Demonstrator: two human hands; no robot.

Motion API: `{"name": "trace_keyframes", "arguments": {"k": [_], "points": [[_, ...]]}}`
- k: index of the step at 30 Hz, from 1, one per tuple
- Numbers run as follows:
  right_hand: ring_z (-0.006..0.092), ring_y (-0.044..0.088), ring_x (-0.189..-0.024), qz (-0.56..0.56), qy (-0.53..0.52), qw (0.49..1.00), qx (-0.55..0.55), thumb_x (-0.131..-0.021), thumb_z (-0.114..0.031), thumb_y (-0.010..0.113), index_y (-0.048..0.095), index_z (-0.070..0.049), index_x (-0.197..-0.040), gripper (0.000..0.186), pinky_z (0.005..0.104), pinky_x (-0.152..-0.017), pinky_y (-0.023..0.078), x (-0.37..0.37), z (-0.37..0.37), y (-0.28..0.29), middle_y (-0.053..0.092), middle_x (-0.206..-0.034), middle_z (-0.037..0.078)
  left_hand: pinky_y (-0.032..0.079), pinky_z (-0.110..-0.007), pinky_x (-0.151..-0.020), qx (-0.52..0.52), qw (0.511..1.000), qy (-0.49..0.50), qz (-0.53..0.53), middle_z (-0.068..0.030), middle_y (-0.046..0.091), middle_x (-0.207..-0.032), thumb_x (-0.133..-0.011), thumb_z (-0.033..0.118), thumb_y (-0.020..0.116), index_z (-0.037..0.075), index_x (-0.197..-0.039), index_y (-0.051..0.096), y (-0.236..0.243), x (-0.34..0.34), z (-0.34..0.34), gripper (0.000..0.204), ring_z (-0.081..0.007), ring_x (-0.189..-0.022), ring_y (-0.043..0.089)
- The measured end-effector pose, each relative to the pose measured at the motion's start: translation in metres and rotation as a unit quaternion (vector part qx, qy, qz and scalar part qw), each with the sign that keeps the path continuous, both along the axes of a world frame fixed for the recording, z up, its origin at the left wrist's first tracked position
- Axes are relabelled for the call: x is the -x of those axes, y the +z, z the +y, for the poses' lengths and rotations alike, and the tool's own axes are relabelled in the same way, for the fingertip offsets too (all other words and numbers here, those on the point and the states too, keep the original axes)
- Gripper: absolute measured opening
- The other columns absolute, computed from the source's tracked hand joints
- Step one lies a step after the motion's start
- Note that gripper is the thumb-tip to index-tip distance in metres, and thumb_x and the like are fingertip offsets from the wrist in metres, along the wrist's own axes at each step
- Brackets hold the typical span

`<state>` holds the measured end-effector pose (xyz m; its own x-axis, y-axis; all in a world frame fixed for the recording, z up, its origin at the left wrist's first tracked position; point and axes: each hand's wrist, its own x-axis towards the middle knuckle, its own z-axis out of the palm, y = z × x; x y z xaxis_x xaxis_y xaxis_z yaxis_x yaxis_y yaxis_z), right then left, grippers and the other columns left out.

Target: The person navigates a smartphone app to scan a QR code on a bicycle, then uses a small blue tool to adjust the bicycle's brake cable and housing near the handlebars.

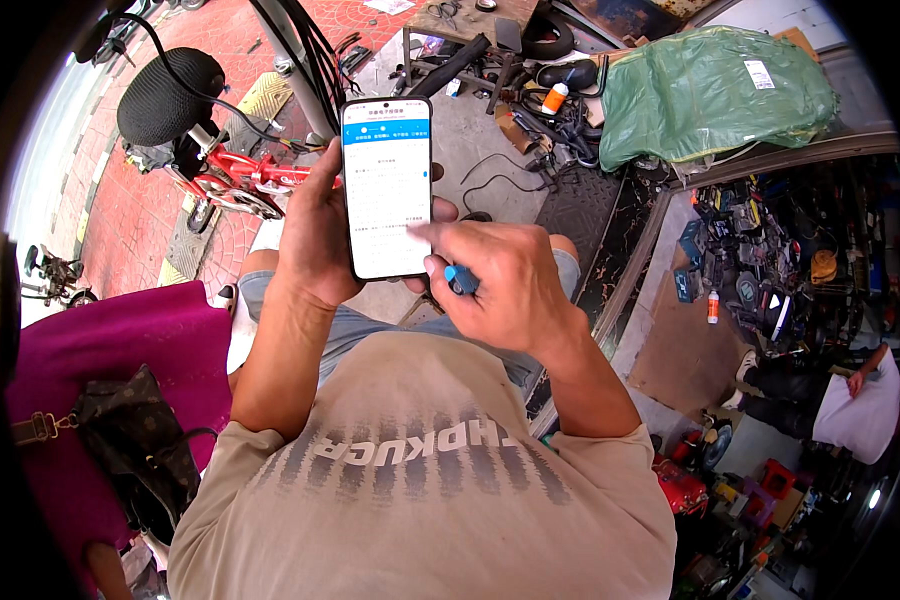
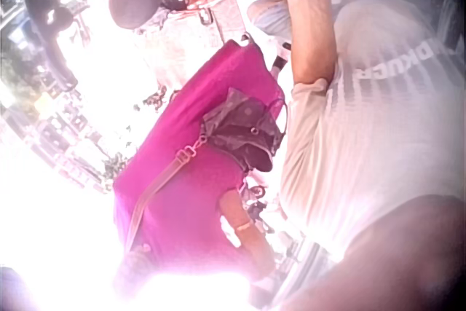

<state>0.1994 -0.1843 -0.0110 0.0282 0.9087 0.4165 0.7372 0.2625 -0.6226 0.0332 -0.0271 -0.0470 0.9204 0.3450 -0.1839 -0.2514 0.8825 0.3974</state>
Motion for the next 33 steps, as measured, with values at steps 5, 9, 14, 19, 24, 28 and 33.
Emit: {"name": "trace_keyframes", "arguments": {"k": [5, 9, 14, 19, 24, 28, 33], "points": [[0.0275, 0.076, -0.069, 0.063, -0.060, 0.996, 0.020, -0.089, 0.003, 0.075, 0.076, 0.003, -0.137, 0.047, 0.0366, -0.066, 0.057, 0.011, -0.002, 0.008, 0.077, -0.080, 0.015, 0.069, -0.057, -0.063, 0.029, 0.994, 0.046, 0.097, -0.0306, 0.078, -0.124, -0.113, 0.073, 0.029, 0.003, -0.148, 0.064, 0.013, -0.003, -0.008, 0.086, -0.0435, -0.101, 0.082], [0.0265, 0.073, -0.066, 0.019, -0.007, 0.999, -0.029, -0.088, 0.002, 0.075, 0.079, 0.003, -0.129, 0.041, 0.0362, -0.064, 0.056, 0.004, -0.004, -0.004, 0.076, -0.080, 0.014, 0.069, -0.060, -0.087, 0.013, 0.999, -0.025, -0.040, -0.0350, 0.073, -0.134, -0.114, 0.070, 0.032, -0.002, -0.157, 0.057, -0.001, 0.003, 0.001, 0.087, -0.0475, -0.109, 0.080], [0.0283, 0.075, -0.069, -0.017, 0.007, 1.000, -0.006, -0.087, 0.000, 0.078, 0.083, -0.002, -0.112, 0.026, 0.0380, -0.062, 0.057, 0.002, -0.012, -0.001, 0.077, -0.083, 0.012, 0.069, -0.056, -0.087, -0.002, 1.000, -0.012, -0.003, -0.0358, 0.073, -0.133, -0.114, 0.070, 0.032, -0.006, -0.157, 0.055, -0.004, 0.002, 0.001, 0.091, -0.0458, -0.109, 0.080], [0.0288, 0.077, -0.072, -0.013, 0.002, 1.000, -0.019, -0.086, -0.001, 0.079, 0.083, -0.004, -0.107, 0.022, 0.0386, -0.062, 0.058, 0.002, -0.013, -0.003, 0.078, -0.085, 0.011, 0.069, -0.056, -0.087, 0.010, 1.000, -0.020, -0.010, -0.0349, 0.074, -0.132, -0.113, 0.071, 0.032, -0.006, -0.157, 0.055, -0.004, 0.002, 0.000, 0.092, -0.0449, -0.109, 0.080], [0.0276, 0.073, -0.065, -0.011, 0.021, 0.999, -0.043, -0.088, 0.001, 0.078, 0.082, 0.000, -0.107, 0.020, 0.0372, -0.060, 0.055, 0.001, -0.011, -0.007, 0.078, -0.083, 0.013, 0.070, -0.055, -0.085, -0.002, 1.000, -0.018, -0.006, -0.0338, 0.075, -0.131, -0.113, 0.071, 0.032, -0.007, -0.157, 0.055, -0.004, 0.002, 0.000, 0.092, -0.0433, -0.109, 0.081], [0.0281, 0.075, -0.067, -0.023, 0.028, 0.999, -0.040, -0.088, 0.002, 0.078, 0.082, 0.000, -0.106, 0.019, 0.0373, -0.062, 0.056, 0.001, -0.011, -0.007, 0.079, -0.085, 0.014, 0.070, -0.055, -0.083, -0.003, 1.000, -0.019, -0.006, -0.0338, 0.075, -0.131, -0.113, 0.072, 0.032, -0.007, -0.157, 0.055, -0.002, 0.002, 0.000, 0.093, -0.0427, -0.108, 0.081], [0.0284, 0.077, -0.070, -0.020, 0.018, 0.999, -0.035, -0.087, 0.002, 0.078, 0.081, 0.001, -0.104, 0.017, 0.0378, -0.064, 0.058, 0.000, -0.014, -0.004, 0.081, -0.090, 0.014, 0.070, -0.056, -0.081, -0.006, 1.000, -0.019, -0.006, -0.0340, 0.074, -0.131, -0.113, 0.072, 0.032, -0.006, -0.157, 0.054, -0.003, 0.001, 0.000, 0.093, -0.0427, -0.108, 0.081]]}}
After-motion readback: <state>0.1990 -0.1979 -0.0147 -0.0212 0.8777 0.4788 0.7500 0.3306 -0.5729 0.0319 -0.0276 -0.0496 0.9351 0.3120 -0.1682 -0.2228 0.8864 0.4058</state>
